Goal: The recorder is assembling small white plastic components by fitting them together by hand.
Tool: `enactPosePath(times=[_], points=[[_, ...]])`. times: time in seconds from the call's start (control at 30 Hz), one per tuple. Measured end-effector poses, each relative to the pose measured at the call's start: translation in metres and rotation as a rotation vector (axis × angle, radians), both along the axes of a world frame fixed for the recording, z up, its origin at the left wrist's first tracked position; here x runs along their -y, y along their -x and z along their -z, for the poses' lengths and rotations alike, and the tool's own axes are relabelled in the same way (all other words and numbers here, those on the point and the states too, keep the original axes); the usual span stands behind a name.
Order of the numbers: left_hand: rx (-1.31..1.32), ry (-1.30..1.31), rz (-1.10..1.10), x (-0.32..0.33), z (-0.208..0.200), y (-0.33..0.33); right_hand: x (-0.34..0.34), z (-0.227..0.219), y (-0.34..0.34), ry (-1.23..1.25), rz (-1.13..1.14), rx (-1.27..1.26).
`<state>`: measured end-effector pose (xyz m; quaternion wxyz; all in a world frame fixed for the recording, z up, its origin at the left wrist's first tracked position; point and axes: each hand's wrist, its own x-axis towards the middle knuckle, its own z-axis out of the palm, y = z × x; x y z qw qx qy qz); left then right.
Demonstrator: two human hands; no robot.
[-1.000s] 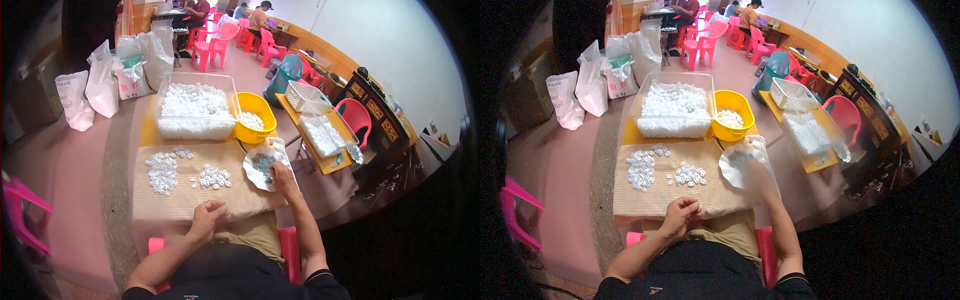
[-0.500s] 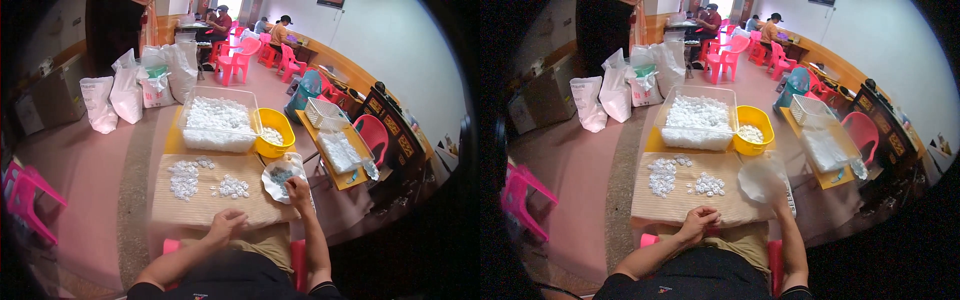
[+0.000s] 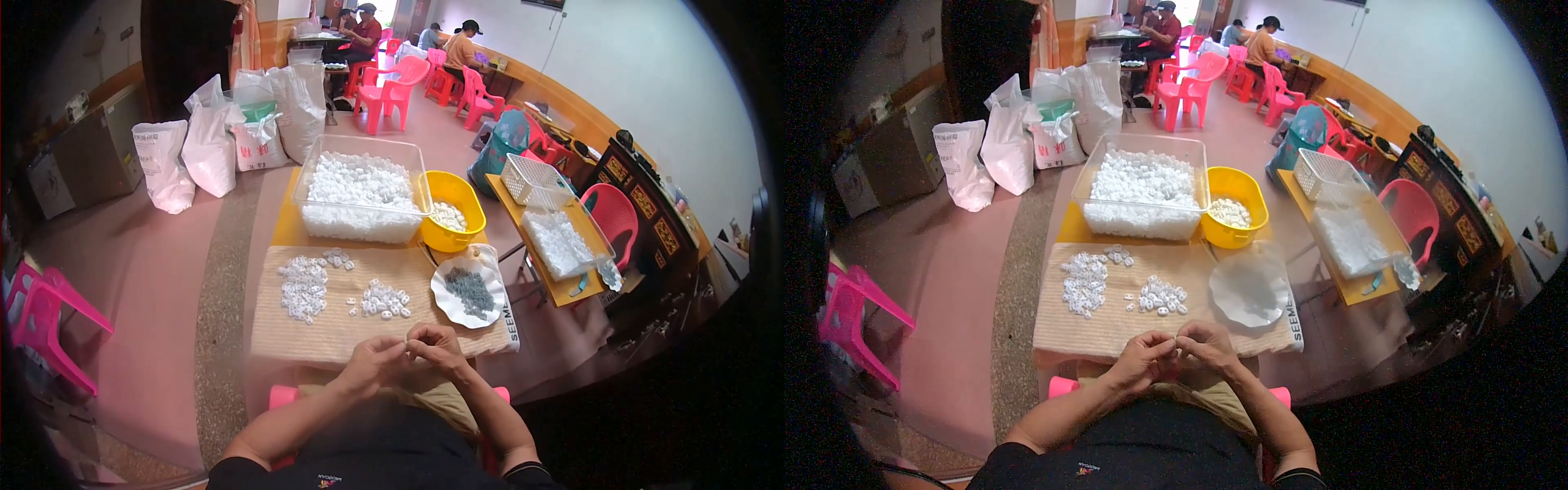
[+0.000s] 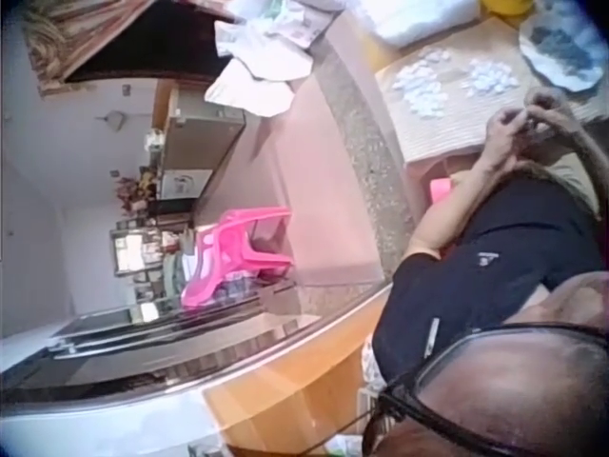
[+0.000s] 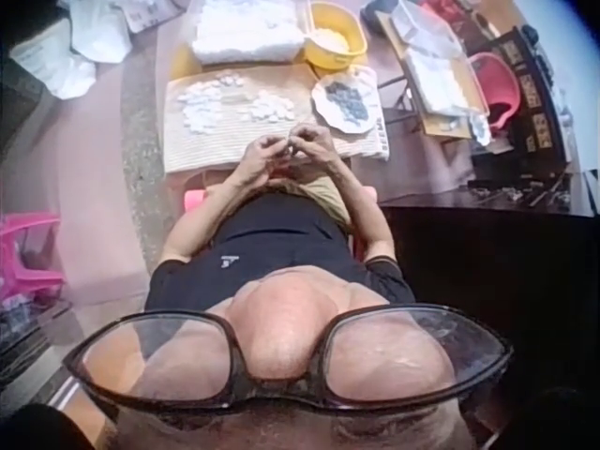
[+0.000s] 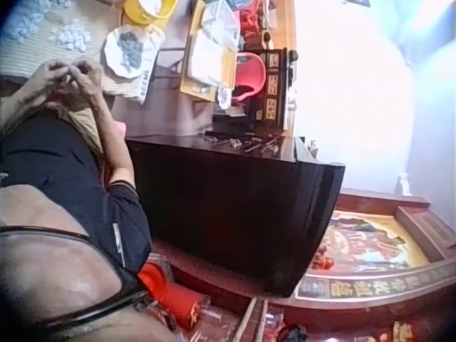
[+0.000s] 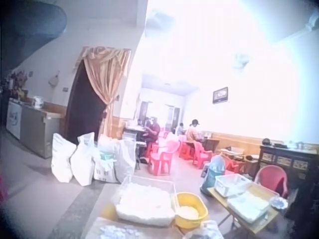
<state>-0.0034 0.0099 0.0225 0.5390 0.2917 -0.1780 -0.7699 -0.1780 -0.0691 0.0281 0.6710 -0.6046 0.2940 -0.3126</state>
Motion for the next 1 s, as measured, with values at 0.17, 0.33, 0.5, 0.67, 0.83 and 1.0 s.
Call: enactPosePath(times=[0.17,0.33,0.5,0.67,0.83,1.0], points=[[0.025,0.035,0.004,-0.001,-0.007,-0.002,-0.004,0.002,0.000,-0.013,-0.018,0.015],[0.027,0.018,0.004,0.000,-0.002,-0.001,-0.010,0.000,-0.001,-0.014,-0.031,0.021],[0.042,0.041,-0.025,-0.004,-0.003,0.001,-0.017,-0.007,-0.001,-0.055,-0.033,-0.011],[0.085,0.091,-0.068,0.000,0.004,-0.001,-0.012,-0.003,0.001,-0.042,-0.021,-0.073],[0.086,0.088,-0.073,0.002,0.004,-0.002,-0.007,-0.001,0.001,-0.004,-0.056,-0.089],[0.128,0.058,-0.101,0.004,0.002,-0.003,-0.008,0.004,-0.002,-0.005,-0.027,-0.059]])
